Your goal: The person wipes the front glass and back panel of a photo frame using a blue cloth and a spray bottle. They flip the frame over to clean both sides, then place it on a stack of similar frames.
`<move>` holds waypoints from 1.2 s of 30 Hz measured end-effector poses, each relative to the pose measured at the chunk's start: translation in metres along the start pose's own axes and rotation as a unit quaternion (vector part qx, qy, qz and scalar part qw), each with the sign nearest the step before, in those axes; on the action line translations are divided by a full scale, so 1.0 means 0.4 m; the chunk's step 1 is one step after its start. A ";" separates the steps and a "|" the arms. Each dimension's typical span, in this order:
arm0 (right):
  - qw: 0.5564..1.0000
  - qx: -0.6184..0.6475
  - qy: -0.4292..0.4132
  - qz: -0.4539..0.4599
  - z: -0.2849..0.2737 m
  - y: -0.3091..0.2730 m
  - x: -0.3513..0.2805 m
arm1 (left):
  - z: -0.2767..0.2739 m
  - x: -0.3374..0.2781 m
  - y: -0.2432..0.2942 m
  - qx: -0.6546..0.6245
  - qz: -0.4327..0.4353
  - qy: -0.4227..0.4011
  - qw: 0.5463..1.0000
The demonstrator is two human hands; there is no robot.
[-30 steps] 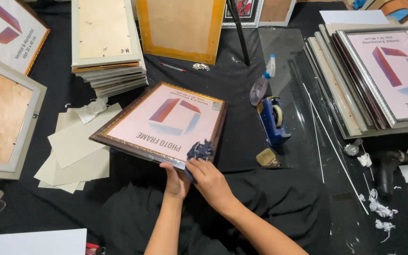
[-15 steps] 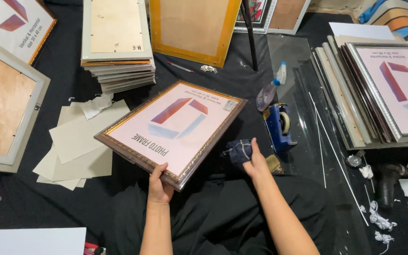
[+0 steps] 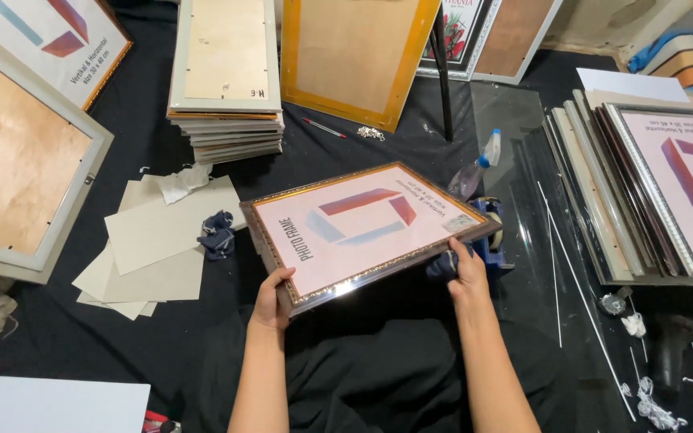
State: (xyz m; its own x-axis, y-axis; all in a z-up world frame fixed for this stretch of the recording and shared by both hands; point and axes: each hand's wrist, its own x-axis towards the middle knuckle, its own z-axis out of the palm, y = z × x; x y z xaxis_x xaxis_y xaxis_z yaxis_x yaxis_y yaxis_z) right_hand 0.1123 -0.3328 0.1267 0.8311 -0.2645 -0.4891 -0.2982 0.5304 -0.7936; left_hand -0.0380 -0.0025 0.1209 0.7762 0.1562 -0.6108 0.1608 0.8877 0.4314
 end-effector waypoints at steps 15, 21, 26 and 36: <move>0.989 -0.030 0.112 -0.091 0.007 0.043 -0.074 | 0.088 -0.007 0.075 -0.050 -0.029 0.002 0.998; 0.989 -0.097 0.068 -0.088 0.048 0.051 -0.096 | 0.044 0.011 0.064 -0.164 -0.023 0.027 0.986; 0.972 -0.233 -0.019 -0.035 0.002 -0.023 -0.219 | -0.068 0.167 0.025 -0.260 0.005 0.029 0.965; 0.586 -0.560 -0.158 -0.564 0.116 0.247 -0.219 | -0.090 0.170 0.009 -0.304 0.003 0.024 0.952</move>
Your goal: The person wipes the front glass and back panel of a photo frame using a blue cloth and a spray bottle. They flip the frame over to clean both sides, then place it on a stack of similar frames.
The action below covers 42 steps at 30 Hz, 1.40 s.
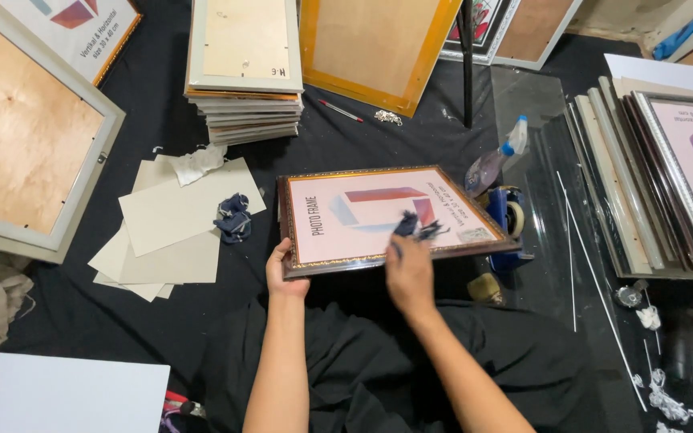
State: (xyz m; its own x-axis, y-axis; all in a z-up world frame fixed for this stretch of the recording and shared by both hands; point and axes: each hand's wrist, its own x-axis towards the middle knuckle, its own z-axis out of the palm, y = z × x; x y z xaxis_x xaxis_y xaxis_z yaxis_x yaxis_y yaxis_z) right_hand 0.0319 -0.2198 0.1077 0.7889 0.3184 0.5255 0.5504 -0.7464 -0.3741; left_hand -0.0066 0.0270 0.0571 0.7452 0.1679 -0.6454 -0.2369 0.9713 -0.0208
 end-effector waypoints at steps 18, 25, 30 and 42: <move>0.990 -0.127 -0.024 -0.054 -0.040 0.051 -0.028 | -0.033 0.049 0.034 0.037 0.000 -0.025 0.999; 0.994 -0.062 0.082 0.042 0.040 0.031 -0.010 | -0.001 0.018 0.037 0.026 0.004 -0.021 0.999; 0.989 -0.012 -0.014 -0.147 0.151 -0.262 0.013 | -0.039 0.049 0.044 0.042 0.004 -0.012 0.999; 0.969 -0.043 -0.040 -0.242 0.009 -0.005 0.006 | -0.047 0.064 0.069 0.040 0.002 -0.001 0.999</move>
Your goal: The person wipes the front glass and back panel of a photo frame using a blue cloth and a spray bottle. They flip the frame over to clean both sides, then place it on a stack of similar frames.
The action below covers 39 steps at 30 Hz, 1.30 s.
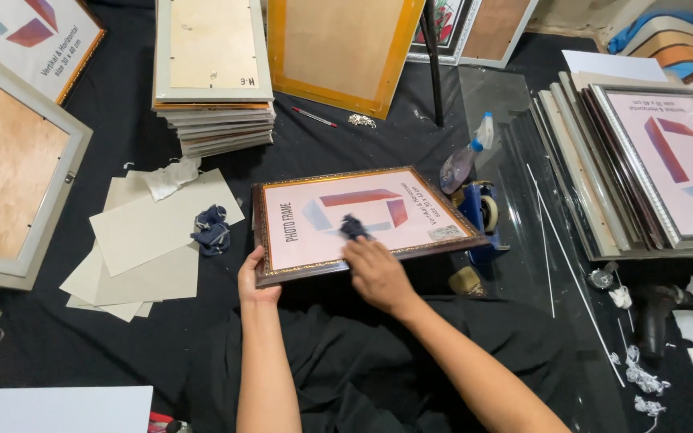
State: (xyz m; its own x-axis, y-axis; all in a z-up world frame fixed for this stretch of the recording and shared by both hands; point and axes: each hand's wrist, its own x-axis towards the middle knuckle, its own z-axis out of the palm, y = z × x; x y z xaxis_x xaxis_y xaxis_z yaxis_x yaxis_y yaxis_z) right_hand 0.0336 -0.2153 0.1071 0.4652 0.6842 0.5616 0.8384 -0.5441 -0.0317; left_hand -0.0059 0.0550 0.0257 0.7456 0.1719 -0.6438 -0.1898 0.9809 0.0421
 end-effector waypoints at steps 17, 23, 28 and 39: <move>0.968 -0.072 0.046 0.236 0.148 0.123 -0.205 | 0.059 -0.079 -0.003 0.057 -0.017 -0.038 0.997; 0.972 0.114 0.031 0.203 0.095 -0.170 0.021 | 0.060 -0.085 -0.003 0.075 -0.011 -0.034 0.997; 0.986 0.061 0.017 0.155 0.065 -0.113 0.001 | 0.021 -0.045 0.004 0.040 -0.002 -0.008 0.999; 0.942 -0.099 0.045 0.319 -0.062 0.212 -0.185 | 0.032 -0.036 0.008 0.005 0.006 0.006 1.000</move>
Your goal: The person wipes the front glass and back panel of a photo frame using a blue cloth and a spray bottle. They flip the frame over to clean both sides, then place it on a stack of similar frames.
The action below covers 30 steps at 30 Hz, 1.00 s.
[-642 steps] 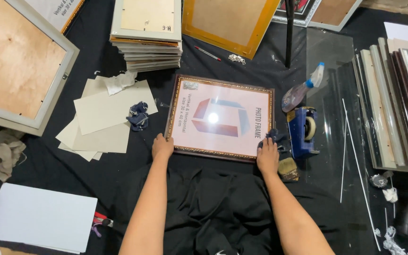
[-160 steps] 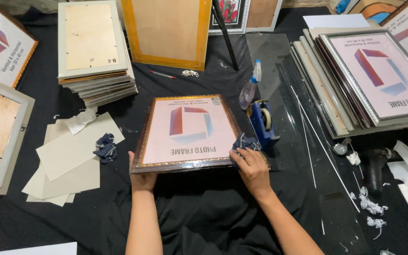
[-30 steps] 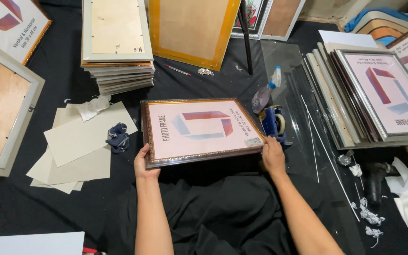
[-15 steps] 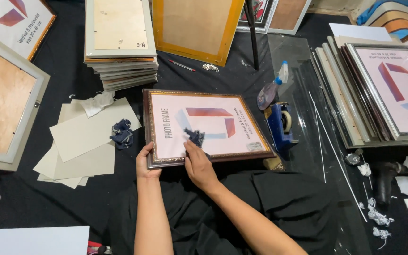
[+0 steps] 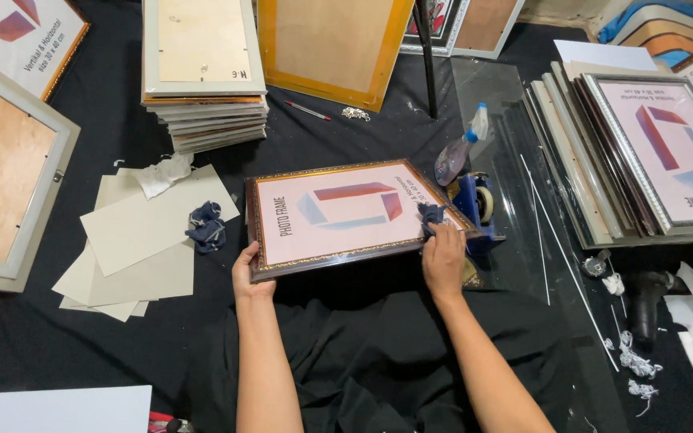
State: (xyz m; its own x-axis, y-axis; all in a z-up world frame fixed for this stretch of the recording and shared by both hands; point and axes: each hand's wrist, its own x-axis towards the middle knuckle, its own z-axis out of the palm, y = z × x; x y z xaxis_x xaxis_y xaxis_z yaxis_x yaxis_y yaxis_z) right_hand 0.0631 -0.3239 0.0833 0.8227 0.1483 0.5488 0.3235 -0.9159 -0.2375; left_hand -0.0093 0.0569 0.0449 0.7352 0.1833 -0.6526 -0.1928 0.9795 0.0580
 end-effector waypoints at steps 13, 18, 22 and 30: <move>0.962 0.132 -0.047 -0.236 0.124 -0.639 -0.063 | -0.134 0.156 0.031 0.016 -0.004 0.011 1.000; 0.915 0.173 -0.090 -0.353 0.077 -0.601 -0.024 | -0.042 0.036 0.017 0.023 -0.024 0.014 0.999; 0.923 0.099 -0.091 -0.361 -0.001 -0.372 -0.001 | -0.045 0.052 0.021 0.000 -0.005 0.017 1.000; 0.991 -0.032 -0.029 -0.125 -0.020 0.048 0.012 | -0.032 0.041 0.021 0.003 0.018 0.033 0.999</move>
